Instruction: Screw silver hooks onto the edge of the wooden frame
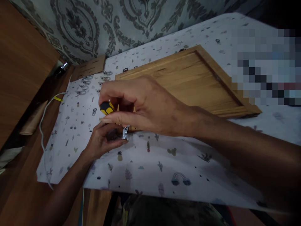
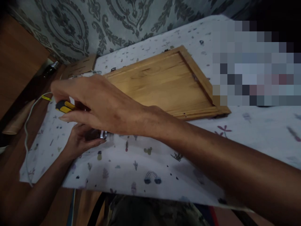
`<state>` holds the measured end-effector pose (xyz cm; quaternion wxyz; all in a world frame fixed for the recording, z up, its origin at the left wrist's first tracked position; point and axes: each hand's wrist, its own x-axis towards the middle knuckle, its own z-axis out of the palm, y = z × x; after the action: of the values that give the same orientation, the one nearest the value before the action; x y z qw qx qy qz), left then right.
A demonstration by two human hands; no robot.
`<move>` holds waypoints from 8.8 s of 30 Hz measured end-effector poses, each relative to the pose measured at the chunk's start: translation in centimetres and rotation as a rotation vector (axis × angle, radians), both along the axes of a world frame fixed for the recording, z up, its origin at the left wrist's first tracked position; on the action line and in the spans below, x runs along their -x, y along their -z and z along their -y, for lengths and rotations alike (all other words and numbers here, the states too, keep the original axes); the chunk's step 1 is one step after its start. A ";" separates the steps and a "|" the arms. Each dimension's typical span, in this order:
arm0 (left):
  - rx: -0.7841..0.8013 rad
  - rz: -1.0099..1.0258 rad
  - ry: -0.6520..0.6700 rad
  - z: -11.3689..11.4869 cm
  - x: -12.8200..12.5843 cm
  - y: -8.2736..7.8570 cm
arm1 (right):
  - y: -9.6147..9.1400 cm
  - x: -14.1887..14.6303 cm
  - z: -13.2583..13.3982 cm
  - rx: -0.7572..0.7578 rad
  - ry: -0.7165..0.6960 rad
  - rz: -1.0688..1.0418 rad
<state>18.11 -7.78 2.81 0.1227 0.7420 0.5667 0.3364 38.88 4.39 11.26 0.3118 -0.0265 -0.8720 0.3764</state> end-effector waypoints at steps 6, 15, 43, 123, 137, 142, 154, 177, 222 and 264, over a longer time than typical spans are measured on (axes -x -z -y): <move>0.003 0.011 -0.014 0.0 0.3 0.3 | -0.2 -0.3 0.0 0.025 0.038 0.009; -0.004 -0.034 0.012 0.0 -0.1 -0.3 | 0.0 -0.3 -0.5 -0.093 0.028 -0.068; 0.014 0.034 0.041 -0.4 0.0 0.1 | -0.2 -0.6 -0.3 0.074 -0.014 -0.014; 0.048 0.064 0.096 -0.6 -0.3 -0.4 | 1.2 0.0 -0.1 -0.098 0.182 -0.153; 0.046 0.077 0.095 -0.5 -0.1 -0.3 | 1.4 0.2 -0.2 0.064 0.206 -0.163; 0.045 0.061 0.092 -0.5 -0.3 -0.5 | 1.6 0.4 -0.3 0.004 0.207 -0.191; 0.031 0.068 0.096 -0.6 -0.2 -0.3 | 1.2 0.1 -0.2 -0.008 0.195 -0.163; 0.026 0.069 0.075 -0.5 -0.1 -0.1 | 0.8 0.2 -0.1 0.102 0.100 -0.120; 0.053 0.049 0.070 -0.5 -0.4 -0.6 | 0.7 0.0 -0.3 0.097 0.140 -0.149; -0.005 0.007 0.031 -0.4 0.0 0.0 | 1.0 0.3 0.0 -0.010 0.117 -0.083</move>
<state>18.09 -7.42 2.80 0.1280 0.7499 0.5540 0.3383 38.62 4.38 10.28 0.3693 -0.0603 -0.8573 0.3537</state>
